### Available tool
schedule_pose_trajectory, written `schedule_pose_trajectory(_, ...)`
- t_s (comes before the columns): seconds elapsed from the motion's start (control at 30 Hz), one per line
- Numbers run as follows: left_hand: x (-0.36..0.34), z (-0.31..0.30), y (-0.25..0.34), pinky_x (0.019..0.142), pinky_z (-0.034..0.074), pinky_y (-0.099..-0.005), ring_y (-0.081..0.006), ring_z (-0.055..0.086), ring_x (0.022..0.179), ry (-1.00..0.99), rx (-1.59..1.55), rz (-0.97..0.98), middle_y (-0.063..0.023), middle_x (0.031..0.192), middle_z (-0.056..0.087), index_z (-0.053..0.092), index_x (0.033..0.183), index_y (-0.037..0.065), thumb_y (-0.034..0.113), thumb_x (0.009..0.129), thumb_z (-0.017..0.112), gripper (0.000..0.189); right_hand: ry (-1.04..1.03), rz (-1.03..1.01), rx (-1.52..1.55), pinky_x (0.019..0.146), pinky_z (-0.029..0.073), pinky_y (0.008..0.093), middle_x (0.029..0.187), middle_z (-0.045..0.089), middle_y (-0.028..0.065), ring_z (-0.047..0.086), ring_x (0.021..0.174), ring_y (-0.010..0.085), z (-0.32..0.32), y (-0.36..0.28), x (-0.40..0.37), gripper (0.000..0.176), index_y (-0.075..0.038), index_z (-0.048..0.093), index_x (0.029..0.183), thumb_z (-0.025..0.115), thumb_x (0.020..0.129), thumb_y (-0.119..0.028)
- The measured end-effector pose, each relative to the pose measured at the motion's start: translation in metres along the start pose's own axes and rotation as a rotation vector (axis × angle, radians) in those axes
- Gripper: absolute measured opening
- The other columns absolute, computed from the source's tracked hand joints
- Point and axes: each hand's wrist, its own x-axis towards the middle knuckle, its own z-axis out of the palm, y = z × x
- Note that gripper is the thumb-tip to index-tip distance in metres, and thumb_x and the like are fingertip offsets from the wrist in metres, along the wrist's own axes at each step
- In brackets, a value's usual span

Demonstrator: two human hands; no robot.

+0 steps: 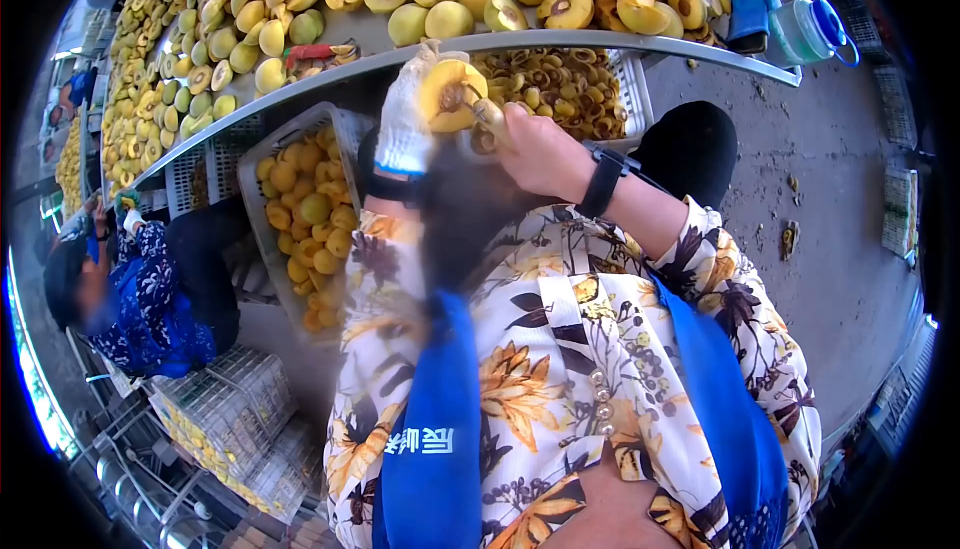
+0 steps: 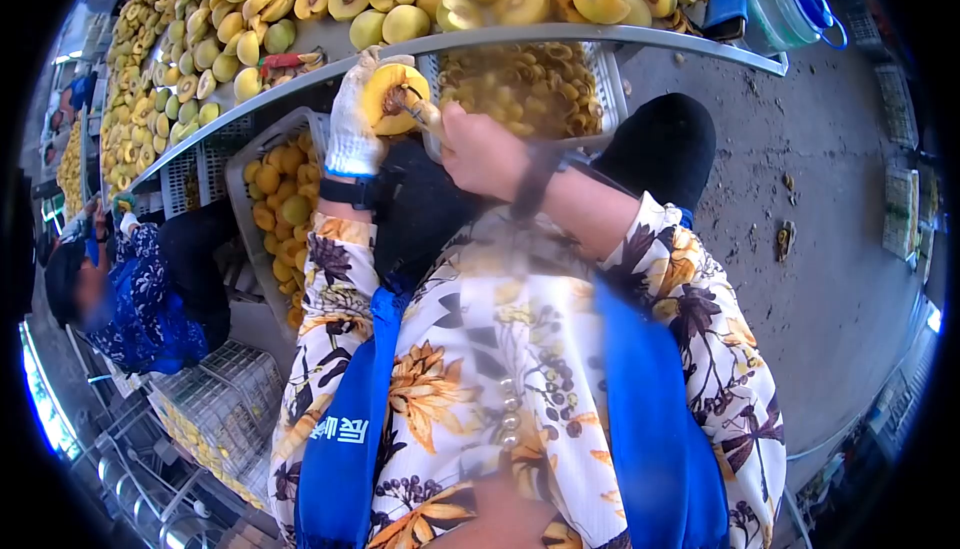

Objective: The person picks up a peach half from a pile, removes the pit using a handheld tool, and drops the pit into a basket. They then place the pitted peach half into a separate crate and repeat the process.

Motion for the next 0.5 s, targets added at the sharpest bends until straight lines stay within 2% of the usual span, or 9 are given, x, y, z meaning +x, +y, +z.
schedule_pose_trajectory(0.07,0.001,0.002,0.005,0.061,0.049,-0.0258,-0.017,0.06,0.071,0.031,0.021,-0.036,-0.0112,0.082,0.061,0.055,0.099,-0.001,0.033,0.095,0.042,0.036,-0.008,-0.08,-0.007,0.062,0.046,0.0481,0.073,0.058,0.027,0.058,0.07,0.0435,-0.001,0.003,0.0,0.021,-0.002,0.044,0.096,0.052,0.081,-0.015)
schedule_pose_trajectory(0.17,-0.012,0.015,0.017,0.062,0.05,-0.0277,-0.0207,0.061,0.07,-0.011,-0.173,-0.048,-0.0122,0.084,0.064,0.059,0.1,-0.001,0.04,0.093,0.04,0.045,0.078,0.047,0.065,0.06,0.047,0.044,0.071,0.058,0.0247,0.058,0.067,0.042,-0.008,-0.024,-0.011,0.021,-0.002,0.048,0.095,0.055,0.08,-0.015)
schedule_pose_trajectory(0.27,-0.025,0.016,0.021,0.051,0.048,-0.0287,-0.0231,0.06,0.063,0.11,-0.282,-0.135,-0.0159,0.085,0.063,0.059,0.098,0.002,0.046,0.09,0.043,0.048,0.267,0.016,0.203,0.06,0.047,0.0398,0.07,0.059,0.0219,0.058,0.066,0.04,-0.019,-0.021,-0.016,0.021,-0.002,0.052,0.092,0.059,0.079,-0.017)
schedule_pose_trajectory(0.3,-0.023,0.016,0.021,0.043,0.044,-0.0281,-0.0258,0.058,0.057,0.116,-0.366,-0.117,-0.0192,0.087,0.063,0.059,0.096,0.005,0.052,0.087,0.044,0.05,0.26,-0.029,0.178,0.06,0.047,0.0387,0.07,0.059,0.0211,0.058,0.066,0.0392,-0.025,-0.016,-0.013,0.022,-0.002,0.052,0.091,0.061,0.078,-0.017)
schedule_pose_trajectory(0.37,-0.026,0.023,0.019,0.04,0.04,-0.0272,-0.0273,0.056,0.054,0.258,-0.525,-0.151,-0.0193,0.086,0.062,0.058,0.097,0.006,0.051,0.086,0.044,0.049,0.238,-0.093,0.136,0.06,0.046,0.0366,0.07,0.059,0.0196,0.058,0.065,0.0376,-0.03,-0.007,-0.01,0.023,-0.001,0.053,0.09,0.063,0.077,-0.018)
schedule_pose_trajectory(0.47,-0.031,0.021,0.015,0.043,0.042,-0.0282,-0.0278,0.057,0.055,0.15,-0.587,-0.162,-0.017,0.085,0.063,0.058,0.098,0.006,0.05,0.087,0.045,0.047,0.238,-0.052,0.116,0.06,0.046,0.0376,0.069,0.058,0.0203,0.057,0.065,0.038,-0.028,-0.009,-0.013,0.022,-0.001,0.052,0.089,0.062,0.078,-0.018)
schedule_pose_trajectory(0.5,-0.033,0.024,0.016,0.042,0.042,-0.0285,-0.0274,0.057,0.055,0.189,-0.543,-0.167,-0.0157,0.085,0.063,0.058,0.098,0.006,0.05,0.087,0.045,0.047,0.245,-0.041,0.114,0.06,0.046,0.0378,0.068,0.057,0.0204,0.056,0.064,0.0384,-0.028,-0.012,-0.014,0.022,-0.001,0.052,0.089,0.062,0.078,-0.018)
